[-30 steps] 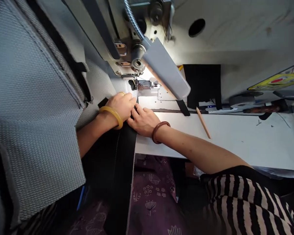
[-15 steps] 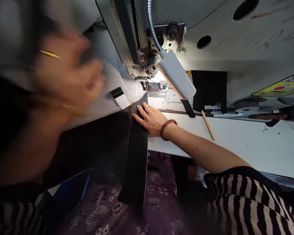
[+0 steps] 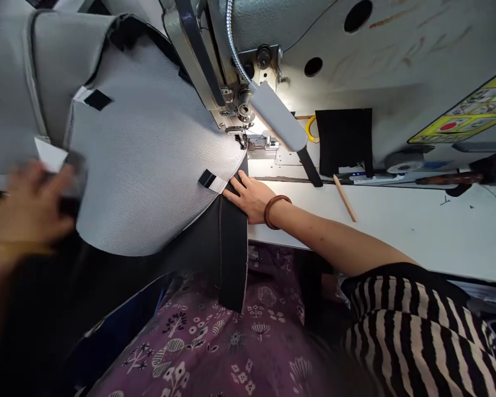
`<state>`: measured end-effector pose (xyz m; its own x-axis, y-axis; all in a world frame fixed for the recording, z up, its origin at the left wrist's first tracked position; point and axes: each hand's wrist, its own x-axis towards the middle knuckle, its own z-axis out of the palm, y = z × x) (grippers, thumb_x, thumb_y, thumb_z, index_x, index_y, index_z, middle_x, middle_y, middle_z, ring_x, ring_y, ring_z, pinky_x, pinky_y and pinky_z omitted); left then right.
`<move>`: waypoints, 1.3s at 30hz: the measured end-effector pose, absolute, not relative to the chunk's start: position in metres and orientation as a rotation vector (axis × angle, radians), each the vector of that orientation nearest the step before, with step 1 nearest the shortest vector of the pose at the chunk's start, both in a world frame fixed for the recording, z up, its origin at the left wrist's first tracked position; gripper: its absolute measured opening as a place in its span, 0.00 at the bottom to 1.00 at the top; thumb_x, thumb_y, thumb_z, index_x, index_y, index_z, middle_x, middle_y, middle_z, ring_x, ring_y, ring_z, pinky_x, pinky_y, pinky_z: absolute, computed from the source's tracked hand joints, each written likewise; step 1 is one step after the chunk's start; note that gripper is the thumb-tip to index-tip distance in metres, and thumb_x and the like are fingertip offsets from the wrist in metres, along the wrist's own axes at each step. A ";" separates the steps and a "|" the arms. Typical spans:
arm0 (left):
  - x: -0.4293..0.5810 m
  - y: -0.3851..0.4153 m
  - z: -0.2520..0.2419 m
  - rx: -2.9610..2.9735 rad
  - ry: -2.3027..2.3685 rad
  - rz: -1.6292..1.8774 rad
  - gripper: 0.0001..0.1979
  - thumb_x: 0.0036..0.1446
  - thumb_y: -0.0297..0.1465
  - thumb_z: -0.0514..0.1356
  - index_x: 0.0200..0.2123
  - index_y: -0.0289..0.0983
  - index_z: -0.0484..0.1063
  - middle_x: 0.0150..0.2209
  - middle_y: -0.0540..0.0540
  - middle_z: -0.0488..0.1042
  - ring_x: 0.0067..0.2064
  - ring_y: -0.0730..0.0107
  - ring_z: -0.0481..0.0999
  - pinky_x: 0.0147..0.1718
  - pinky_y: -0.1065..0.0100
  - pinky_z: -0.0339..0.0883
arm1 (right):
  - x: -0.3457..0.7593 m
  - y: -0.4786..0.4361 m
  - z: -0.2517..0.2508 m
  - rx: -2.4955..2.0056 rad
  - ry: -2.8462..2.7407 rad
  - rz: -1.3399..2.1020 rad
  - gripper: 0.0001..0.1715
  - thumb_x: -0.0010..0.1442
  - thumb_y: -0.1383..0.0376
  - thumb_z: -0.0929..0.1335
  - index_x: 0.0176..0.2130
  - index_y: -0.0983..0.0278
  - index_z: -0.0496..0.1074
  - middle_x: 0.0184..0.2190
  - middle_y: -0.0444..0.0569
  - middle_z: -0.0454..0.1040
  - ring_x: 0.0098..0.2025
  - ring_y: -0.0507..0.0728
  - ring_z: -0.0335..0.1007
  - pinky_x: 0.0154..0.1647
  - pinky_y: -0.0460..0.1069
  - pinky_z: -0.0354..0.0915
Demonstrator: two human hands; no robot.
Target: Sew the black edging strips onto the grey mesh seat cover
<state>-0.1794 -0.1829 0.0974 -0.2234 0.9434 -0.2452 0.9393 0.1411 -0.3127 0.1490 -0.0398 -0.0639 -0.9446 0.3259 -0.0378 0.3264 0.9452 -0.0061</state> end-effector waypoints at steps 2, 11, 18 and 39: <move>-0.185 -0.202 0.074 -2.031 -2.307 0.459 0.51 0.54 0.28 0.51 0.60 0.72 0.13 0.68 0.68 0.14 0.70 0.33 0.35 0.59 0.22 0.38 | 0.149 -0.039 -0.064 0.507 3.054 -0.023 0.48 0.54 0.56 0.69 0.66 0.72 0.53 0.62 0.71 0.57 0.63 0.76 0.53 0.59 0.65 0.53; -0.248 -0.139 0.046 -2.343 -2.259 0.229 0.45 0.58 0.28 0.47 0.55 0.85 0.21 0.61 0.91 0.14 0.71 0.43 0.30 0.66 0.35 0.39 | 0.131 -0.046 -0.062 0.688 2.996 -0.084 0.44 0.59 0.55 0.67 0.68 0.59 0.50 0.67 0.65 0.51 0.65 0.77 0.51 0.57 0.65 0.57; -0.169 -0.163 0.070 -2.513 -1.719 0.572 0.37 0.58 0.34 0.48 0.68 0.62 0.39 0.70 0.54 0.49 0.66 0.40 0.57 0.58 0.35 0.53 | 0.131 -0.047 -0.070 0.692 3.049 -0.029 0.46 0.55 0.57 0.69 0.67 0.63 0.52 0.64 0.66 0.54 0.63 0.76 0.52 0.55 0.63 0.59; -0.040 -0.137 0.036 -2.804 -1.925 1.077 0.24 0.56 0.29 0.53 0.57 0.33 0.66 0.39 0.41 0.76 0.36 0.60 0.76 0.34 0.63 0.69 | 0.138 -0.049 -0.064 0.730 3.085 -0.174 0.26 0.59 0.66 0.65 0.55 0.76 0.67 0.58 0.69 0.65 0.64 0.70 0.54 0.58 0.64 0.61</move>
<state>-0.0403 -0.1367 0.0360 0.2698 0.6853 -0.6765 0.9350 -0.3545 0.0138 0.1379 -0.0485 -0.0644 -0.8936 0.4488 0.0074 0.4451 0.8882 -0.1139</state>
